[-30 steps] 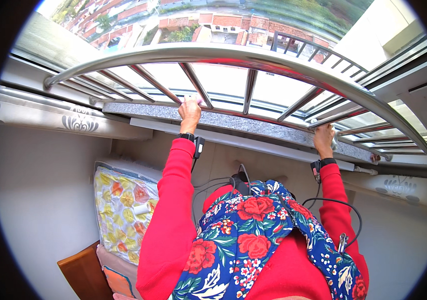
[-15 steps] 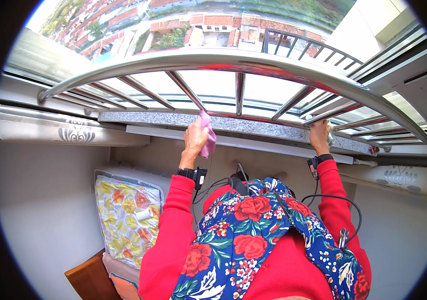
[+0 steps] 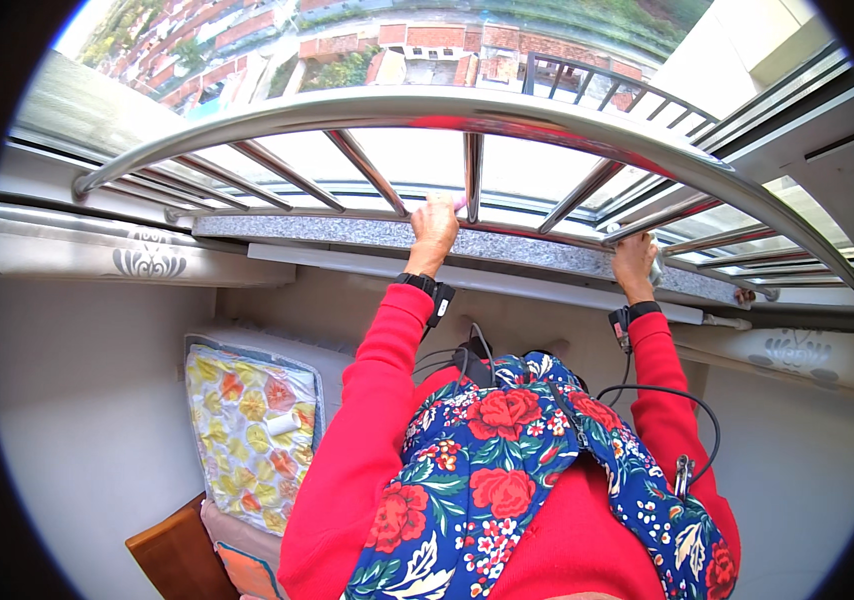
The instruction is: The person wipes a curved metal balcony railing using two cloths, one in each hand, moving along the length of the railing and around its curve. The person alternates between wiping the top and sides of the railing while maintaining a steady pace.
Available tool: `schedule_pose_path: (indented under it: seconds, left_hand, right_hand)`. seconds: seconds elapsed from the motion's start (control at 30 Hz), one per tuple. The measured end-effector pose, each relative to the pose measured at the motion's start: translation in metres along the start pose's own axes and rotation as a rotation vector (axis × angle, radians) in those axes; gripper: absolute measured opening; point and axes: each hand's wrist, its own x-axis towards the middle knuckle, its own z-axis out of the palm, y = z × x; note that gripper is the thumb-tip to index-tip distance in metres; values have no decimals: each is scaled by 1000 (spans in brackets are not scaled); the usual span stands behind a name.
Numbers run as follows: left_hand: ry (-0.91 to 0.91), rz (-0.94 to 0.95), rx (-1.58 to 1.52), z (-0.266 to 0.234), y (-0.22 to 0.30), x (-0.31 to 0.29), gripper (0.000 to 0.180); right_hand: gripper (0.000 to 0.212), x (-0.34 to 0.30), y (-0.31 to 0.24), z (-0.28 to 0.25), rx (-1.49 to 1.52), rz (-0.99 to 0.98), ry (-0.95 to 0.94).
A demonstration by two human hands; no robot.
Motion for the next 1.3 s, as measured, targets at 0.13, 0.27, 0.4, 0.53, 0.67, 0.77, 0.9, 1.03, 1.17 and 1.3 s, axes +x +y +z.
schedule_pose_path:
  seconds: [0.13,0.27,0.4,0.53,0.67,0.77,0.9,1.03,1.17,1.3]
  left_hand:
    - [125,276,-166,6,8,-5,27]
    - [-52,129,-373,-9,10,-16,36]
    - [-78,85,-281,-30,2,-30,37]
    - [-76,136,-452,-44,-29,-58,35]
    - [-130,-40,-793,-55,-93,-82,40]
    - [140,-326,-658,-67,-149,-92,39]
    - [471,-527,-406,-89,-210,-75,39]
    - [400,-452,-190,-103,-231,-27,44]
    - [255,-351,-40,-105,-220,7,39]
    - [104,-229,-88,-91,-194,7,29]
  right_hand:
    - [31,0,0,-1,29,-1,-16]
    - [31,1,-1,-4,12,18,-51]
    - [33,1,1,-7,5,-10,-86]
    - [34,1,2,-3,6,-12,-64]
    - [34,1,3,-1,-3,-5,-63]
    - [35,0,3,-2,32,-5,-52]
    - [37,0,4,0,-31,-19,-111]
    - [36,1,7,4,-59,-36,-76]
    - [35,1,9,6,-34,-27,-49]
    - [37,-1,8,6,-9,-34,9]
